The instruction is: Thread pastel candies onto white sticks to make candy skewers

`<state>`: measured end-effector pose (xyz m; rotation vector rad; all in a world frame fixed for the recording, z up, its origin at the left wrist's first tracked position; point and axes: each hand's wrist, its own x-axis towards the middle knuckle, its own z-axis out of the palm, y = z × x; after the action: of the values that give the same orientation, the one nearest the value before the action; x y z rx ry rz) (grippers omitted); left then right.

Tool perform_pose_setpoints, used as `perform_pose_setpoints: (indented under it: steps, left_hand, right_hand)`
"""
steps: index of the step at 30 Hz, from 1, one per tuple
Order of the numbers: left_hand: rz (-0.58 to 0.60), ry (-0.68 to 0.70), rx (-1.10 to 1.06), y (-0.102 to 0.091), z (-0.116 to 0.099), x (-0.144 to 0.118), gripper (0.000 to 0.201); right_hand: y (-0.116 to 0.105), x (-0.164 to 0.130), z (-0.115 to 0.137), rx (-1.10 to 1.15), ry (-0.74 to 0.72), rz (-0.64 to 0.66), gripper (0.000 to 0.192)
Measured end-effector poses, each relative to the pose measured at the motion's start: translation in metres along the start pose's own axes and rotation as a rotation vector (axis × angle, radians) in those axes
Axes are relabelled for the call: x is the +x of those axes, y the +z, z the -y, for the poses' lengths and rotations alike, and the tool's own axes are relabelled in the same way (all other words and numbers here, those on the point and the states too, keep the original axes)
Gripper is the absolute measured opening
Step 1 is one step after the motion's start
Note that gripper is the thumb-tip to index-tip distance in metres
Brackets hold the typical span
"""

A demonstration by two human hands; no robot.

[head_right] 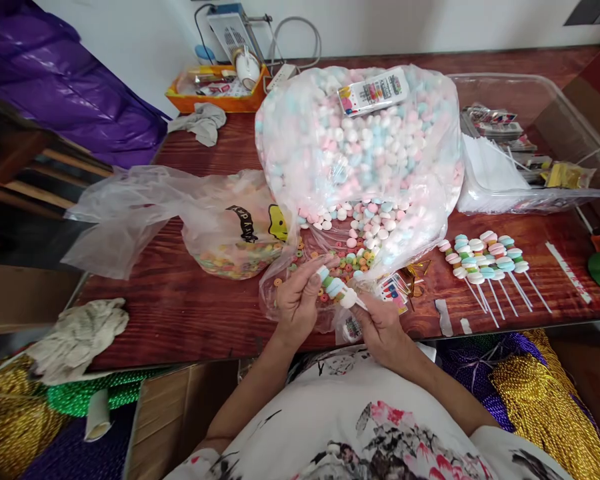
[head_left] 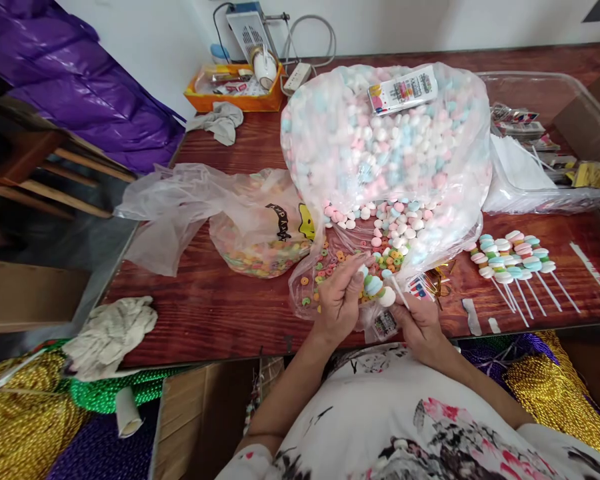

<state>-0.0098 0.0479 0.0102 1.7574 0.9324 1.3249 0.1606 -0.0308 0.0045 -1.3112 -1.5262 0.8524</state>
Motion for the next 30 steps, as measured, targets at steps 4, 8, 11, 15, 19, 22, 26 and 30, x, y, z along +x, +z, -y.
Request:
perform_pose_setpoints:
  steps: [4, 8, 11, 15, 19, 22, 26, 30]
  left_hand:
    - [-0.065, 0.073, 0.089, 0.009, 0.007, -0.004, 0.031]
    - [-0.048, 0.126, 0.074, 0.016, 0.009, -0.005, 0.031]
    - [0.017, 0.070, -0.014, 0.024, 0.005, -0.004, 0.031]
    - [0.020, -0.014, -0.132, 0.037, -0.004, -0.002, 0.030]
    - [0.184, -0.029, -0.172, 0.038, -0.007, 0.002, 0.031]
    - [0.160, -0.115, -0.213, 0.018, 0.003, 0.013, 0.039]
    - [0.090, -0.124, 0.095, -0.019, 0.031, 0.042, 0.034]
    - [0.348, 0.042, 0.538, -0.020, 0.062, 0.085, 0.020]
  right_hand:
    - [-0.001, 0.002, -0.001, -0.090, -0.065, -0.039, 0.026]
    - [-0.008, 0.003, -0.005, -0.074, -0.074, 0.015, 0.026]
    - [-0.011, 0.001, -0.009, 0.081, 0.097, -0.092, 0.028]
    - [-0.011, -0.013, -0.014, 0.021, 0.032, -0.063, 0.028]
    - [-0.031, -0.038, -0.033, -0.152, 0.036, -0.194, 0.023]
    - [-0.094, -0.051, -0.062, -0.327, 0.195, -0.825, 0.018]
    - [-0.211, -0.056, -0.111, -0.647, 0.518, -0.937, 0.022]
    - [-0.270, -0.062, -0.149, -0.882, 0.559, -0.846, 0.033]
